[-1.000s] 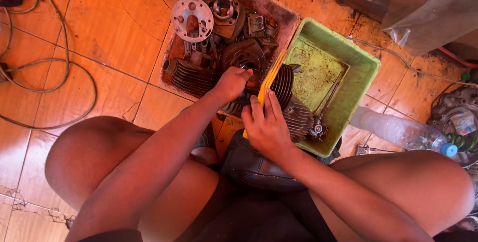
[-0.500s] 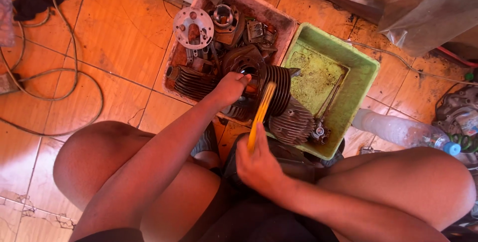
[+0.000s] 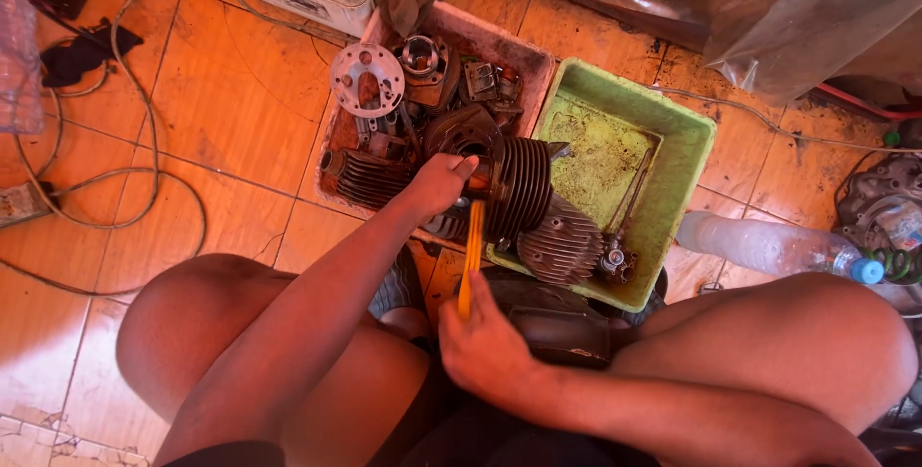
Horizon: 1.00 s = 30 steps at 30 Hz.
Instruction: Cleaning motorcycle engine cylinder fins using a brush and water
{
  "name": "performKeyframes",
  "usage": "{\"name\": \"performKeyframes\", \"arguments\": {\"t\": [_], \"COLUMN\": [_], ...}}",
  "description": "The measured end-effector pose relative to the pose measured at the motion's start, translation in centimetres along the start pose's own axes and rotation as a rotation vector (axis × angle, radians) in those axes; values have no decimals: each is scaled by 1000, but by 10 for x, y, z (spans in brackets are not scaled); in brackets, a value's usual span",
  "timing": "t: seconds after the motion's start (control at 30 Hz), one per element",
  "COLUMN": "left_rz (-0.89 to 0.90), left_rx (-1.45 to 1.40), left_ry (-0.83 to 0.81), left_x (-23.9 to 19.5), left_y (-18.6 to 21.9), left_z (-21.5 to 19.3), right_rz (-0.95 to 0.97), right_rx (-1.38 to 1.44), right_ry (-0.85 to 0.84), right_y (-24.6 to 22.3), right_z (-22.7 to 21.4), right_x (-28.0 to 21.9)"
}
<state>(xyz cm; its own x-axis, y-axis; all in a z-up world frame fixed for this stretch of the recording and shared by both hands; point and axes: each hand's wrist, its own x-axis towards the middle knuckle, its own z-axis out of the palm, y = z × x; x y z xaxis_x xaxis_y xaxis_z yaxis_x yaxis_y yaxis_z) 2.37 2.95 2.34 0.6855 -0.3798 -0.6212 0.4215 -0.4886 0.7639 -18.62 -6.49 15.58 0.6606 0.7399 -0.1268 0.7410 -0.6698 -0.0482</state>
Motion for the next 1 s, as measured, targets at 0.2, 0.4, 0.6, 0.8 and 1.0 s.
{"name": "performKeyframes", "arguments": {"t": [0.2, 0.4, 0.6, 0.8, 1.0], "left_rz": [-221, -190, -32, -10, -6], "left_rx": [-196, -269, -342, -386, -354], "left_ry": [54, 145, 101, 94, 132], "left_x": [-9, -12, 6, -3, 10], "left_y": [24, 24, -15, -9, -24], "left_z": [0, 6, 8, 8, 8], "right_rz": [29, 117, 157, 145, 97], "right_rx": [-13, -183, -118, -47, -200], "right_ry": [85, 140, 118, 158, 389], "right_y": [20, 51, 82, 38, 71], "right_z": [-64, -31, -14, -37, -14], "right_x": [-7, -2, 23, 2, 9]}}
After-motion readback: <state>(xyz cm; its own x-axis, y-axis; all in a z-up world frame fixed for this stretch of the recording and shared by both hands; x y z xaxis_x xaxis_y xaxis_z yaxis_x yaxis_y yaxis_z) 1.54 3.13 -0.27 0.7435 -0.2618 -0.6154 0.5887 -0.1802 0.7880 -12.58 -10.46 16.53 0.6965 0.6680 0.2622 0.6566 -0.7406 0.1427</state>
